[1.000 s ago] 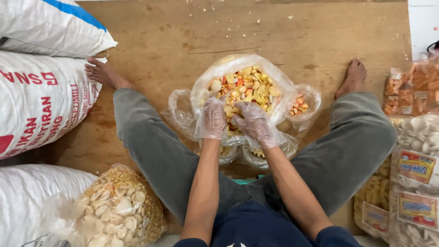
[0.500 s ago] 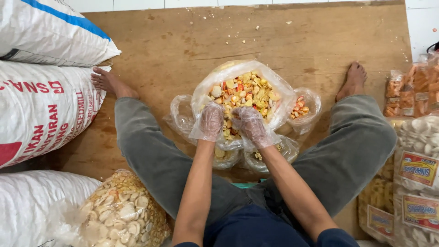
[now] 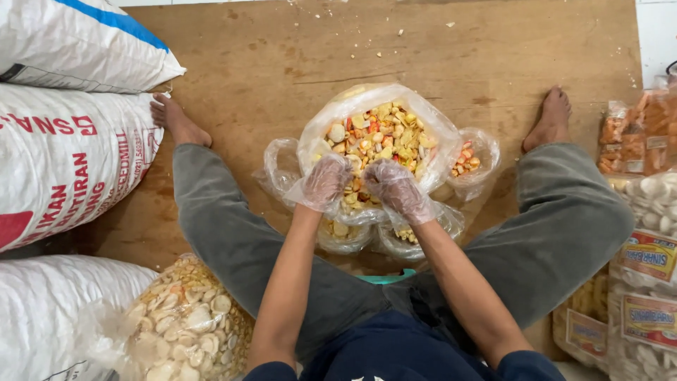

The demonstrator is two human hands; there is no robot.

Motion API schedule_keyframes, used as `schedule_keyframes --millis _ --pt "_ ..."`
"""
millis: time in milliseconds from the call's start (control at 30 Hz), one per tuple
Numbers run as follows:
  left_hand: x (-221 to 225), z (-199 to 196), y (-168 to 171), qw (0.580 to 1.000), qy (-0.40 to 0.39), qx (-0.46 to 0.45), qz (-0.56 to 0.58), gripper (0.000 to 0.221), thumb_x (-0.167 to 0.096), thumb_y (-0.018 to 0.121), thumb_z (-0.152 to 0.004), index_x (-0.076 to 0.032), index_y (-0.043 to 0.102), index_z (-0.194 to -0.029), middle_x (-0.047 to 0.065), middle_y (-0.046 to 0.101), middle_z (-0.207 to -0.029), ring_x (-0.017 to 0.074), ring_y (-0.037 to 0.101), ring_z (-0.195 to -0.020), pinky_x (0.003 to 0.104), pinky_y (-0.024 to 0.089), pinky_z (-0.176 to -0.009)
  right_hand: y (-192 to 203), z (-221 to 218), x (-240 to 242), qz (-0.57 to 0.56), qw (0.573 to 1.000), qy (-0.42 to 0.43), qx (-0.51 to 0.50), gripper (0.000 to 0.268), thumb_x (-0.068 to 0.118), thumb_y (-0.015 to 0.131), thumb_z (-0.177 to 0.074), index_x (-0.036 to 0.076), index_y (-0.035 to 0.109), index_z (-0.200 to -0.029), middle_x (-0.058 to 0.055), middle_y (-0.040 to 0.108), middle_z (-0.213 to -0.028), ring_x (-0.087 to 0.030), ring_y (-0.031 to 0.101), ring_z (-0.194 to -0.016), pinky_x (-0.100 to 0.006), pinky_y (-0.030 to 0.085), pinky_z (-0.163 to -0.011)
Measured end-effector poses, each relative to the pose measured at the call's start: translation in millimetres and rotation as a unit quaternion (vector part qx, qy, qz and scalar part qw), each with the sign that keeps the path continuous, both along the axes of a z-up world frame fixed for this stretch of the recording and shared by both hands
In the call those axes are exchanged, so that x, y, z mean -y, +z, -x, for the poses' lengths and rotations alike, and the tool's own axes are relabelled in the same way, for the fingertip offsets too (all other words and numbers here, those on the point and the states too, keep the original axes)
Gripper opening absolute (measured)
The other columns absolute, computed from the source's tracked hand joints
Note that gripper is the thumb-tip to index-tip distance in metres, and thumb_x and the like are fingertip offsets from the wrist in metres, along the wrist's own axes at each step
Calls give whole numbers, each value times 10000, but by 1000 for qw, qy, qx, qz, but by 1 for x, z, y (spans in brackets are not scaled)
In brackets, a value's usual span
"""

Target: Sorting various types of crackers from a large bulk bag into smaller containers or bags by hand.

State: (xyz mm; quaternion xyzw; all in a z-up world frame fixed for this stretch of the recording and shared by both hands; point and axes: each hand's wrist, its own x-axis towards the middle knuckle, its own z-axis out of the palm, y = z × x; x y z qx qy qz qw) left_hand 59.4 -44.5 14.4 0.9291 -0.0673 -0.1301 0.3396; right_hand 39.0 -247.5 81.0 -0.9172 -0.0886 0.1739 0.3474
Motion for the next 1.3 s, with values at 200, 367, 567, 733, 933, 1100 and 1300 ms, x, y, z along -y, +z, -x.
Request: schedule_keyframes --millis 200,367,567,733,933,1100,1300 --pt "-2 3 -14 999 28 -27 26 188 -342 602 -945 -208 734 -951 95 728 -925 379 710 -977 518 602 -794 -25 3 -5 4 1000 -24 -7 194 266 692 -873 255 756 -1055 -33 717 -1169 -309 663 -1172 -453 569 -952" --pt "-14 12 24 979 22 -49 197 61 -204 697 -905 -167 725 -865 60 680 -802 169 610 -859 413 538 -816 -10 8 0 -119 989 -80 21 111 191 743 -903 206 804 -995 -69 769 -1022 -271 714 -1077 -394 576 -936" --pt "-35 41 97 958 30 -91 271 127 -162 714 -940 -90 726 -1044 34 648 -816 146 585 -845 346 540 -800 31 23 7 -147 983 -68 -82 172 174 754 -874 136 796 -1036 -101 787 -1033 -285 720 -1097 -407 564 -965" --pt "-71 42 98 941 -13 -244 232 225 -56 737 -864 36 713 -1069 93 638 -858 215 601 -830 350 550 -747 30 37 13 -180 979 65 -65 114 167 744 -853 128 787 -950 -95 755 -989 -269 715 -1037 -366 551 -923" --pt "-80 47 41 956 -89 -279 17 273 -267 861 -779 -47 783 -920 148 776 -836 314 762 -879 406 598 -798 34 45 4 -106 971 199 -76 148 185 746 -866 154 779 -1006 -87 733 -1038 -292 707 -1050 -378 551 -926" --pt "-65 58 44 946 -130 -288 -68 225 -231 869 -752 -52 808 -875 135 788 -801 309 775 -878 384 608 -775 25 52 -1 -50 969 227 -82 225 209 733 -883 119 763 -1087 -128 729 -1089 -329 691 -1100 -433 548 -954" --pt "-66 54 -43 956 -143 -241 -85 334 -360 875 -697 -72 793 -842 126 778 -808 311 770 -875 404 620 -725 4 44 5 -21 968 229 -100 303 335 757 -873 179 743 -1133 -67 727 -1127 -286 684 -1130 -409 554 -947"
